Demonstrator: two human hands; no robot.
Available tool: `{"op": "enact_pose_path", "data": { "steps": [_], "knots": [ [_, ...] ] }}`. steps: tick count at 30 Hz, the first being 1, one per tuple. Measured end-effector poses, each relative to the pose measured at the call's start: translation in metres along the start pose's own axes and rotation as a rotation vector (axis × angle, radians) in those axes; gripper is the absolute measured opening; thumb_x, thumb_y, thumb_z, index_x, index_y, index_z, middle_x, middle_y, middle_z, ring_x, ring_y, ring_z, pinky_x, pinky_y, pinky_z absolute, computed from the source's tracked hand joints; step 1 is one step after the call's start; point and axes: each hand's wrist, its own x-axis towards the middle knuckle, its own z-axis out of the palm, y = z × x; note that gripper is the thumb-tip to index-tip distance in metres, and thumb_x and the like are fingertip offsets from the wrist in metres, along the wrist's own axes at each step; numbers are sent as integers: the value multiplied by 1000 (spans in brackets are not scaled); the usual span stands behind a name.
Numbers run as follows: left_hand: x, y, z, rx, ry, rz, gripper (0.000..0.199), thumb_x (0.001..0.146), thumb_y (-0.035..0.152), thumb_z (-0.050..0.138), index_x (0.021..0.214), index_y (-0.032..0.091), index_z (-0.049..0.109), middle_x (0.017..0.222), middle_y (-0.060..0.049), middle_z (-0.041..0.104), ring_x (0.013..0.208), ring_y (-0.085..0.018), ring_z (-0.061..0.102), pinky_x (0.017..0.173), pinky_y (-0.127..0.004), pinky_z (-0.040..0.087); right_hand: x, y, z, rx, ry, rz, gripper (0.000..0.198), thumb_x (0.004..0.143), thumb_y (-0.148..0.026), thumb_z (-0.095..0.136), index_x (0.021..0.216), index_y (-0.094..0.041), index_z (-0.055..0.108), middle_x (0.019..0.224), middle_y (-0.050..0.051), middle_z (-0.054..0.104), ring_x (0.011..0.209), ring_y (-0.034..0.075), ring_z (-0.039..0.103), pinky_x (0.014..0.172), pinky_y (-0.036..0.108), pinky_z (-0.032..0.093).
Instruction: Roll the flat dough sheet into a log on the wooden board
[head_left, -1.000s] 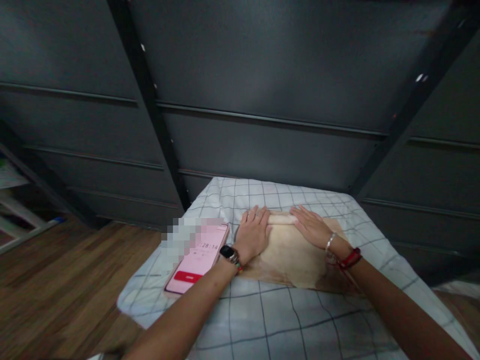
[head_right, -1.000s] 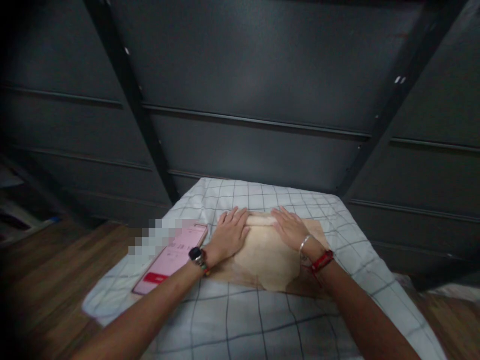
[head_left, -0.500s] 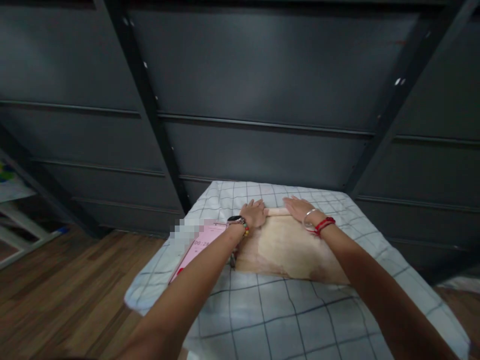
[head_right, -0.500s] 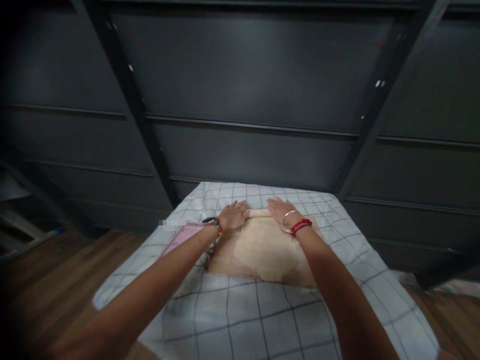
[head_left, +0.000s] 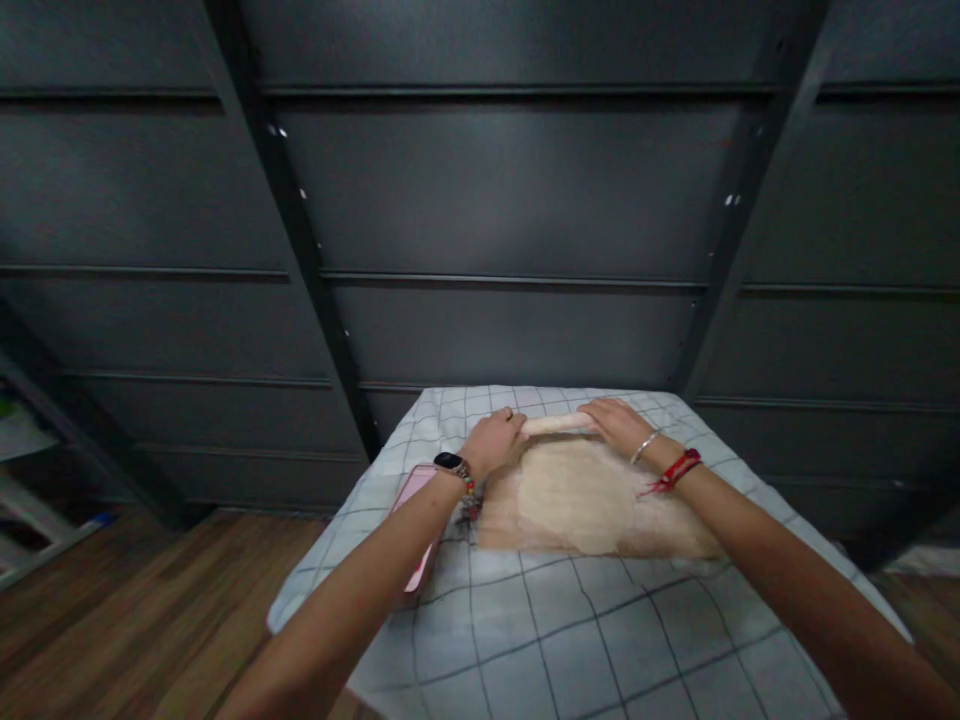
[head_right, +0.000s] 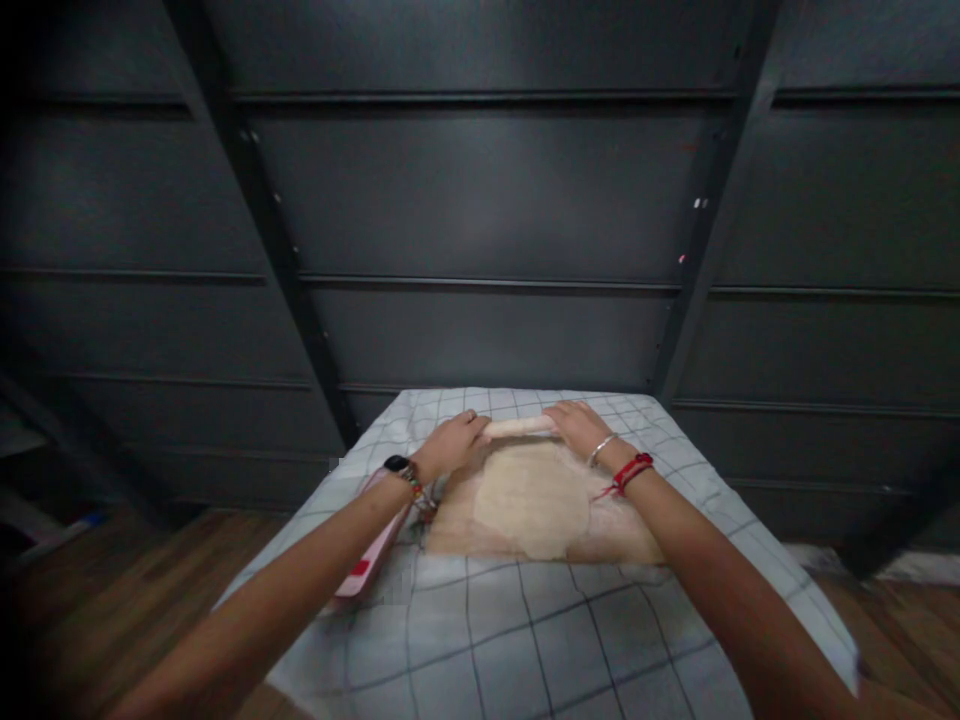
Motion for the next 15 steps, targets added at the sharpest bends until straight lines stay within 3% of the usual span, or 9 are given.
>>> {"op": "enact_pose_path", "data": {
  "steps": [2, 4, 8, 15],
  "knots": [
    [-4, -1, -10, -27, 32, 34, 29, 94, 33, 38, 112, 20, 56, 108, -9, 56, 96, -20, 58, 85, -30, 45, -6, -1, -12, 56, -13, -22, 38, 89, -21, 45, 125, -14, 54, 121, 14, 60, 112, 24, 53, 98, 39, 39],
    [-10, 1, -10, -91, -12, 79, 27, 94, 31, 38, 110, 20, 58, 106, -8, 56, 96, -19, 57, 87, -30, 44, -18, -4, -15, 130, -76, -66, 38, 90, -24, 44, 126, -17, 54, 121, 12, 60, 111, 23, 55, 97, 38, 40],
    [-21, 7, 9, -205, -98, 131, 29, 91, 30, 44, 114, 18, 55, 111, -8, 57, 107, -18, 53, 97, -29, 40, -39, -12, 0, 201, -141, -101, 38, 93, -32, 38, 123, -17, 56, 119, 12, 61, 110, 22, 55, 97, 37, 42],
    [-4, 15, 24, -104, -44, -137, 36, 93, 27, 34, 125, 19, 46, 117, -11, 57, 108, -20, 55, 91, -32, 43, -30, -22, 32, 157, -94, 118, 53, 97, -37, 22, 137, -12, 44, 137, 14, 50, 126, 20, 45, 107, 36, 34]
  ]
}}
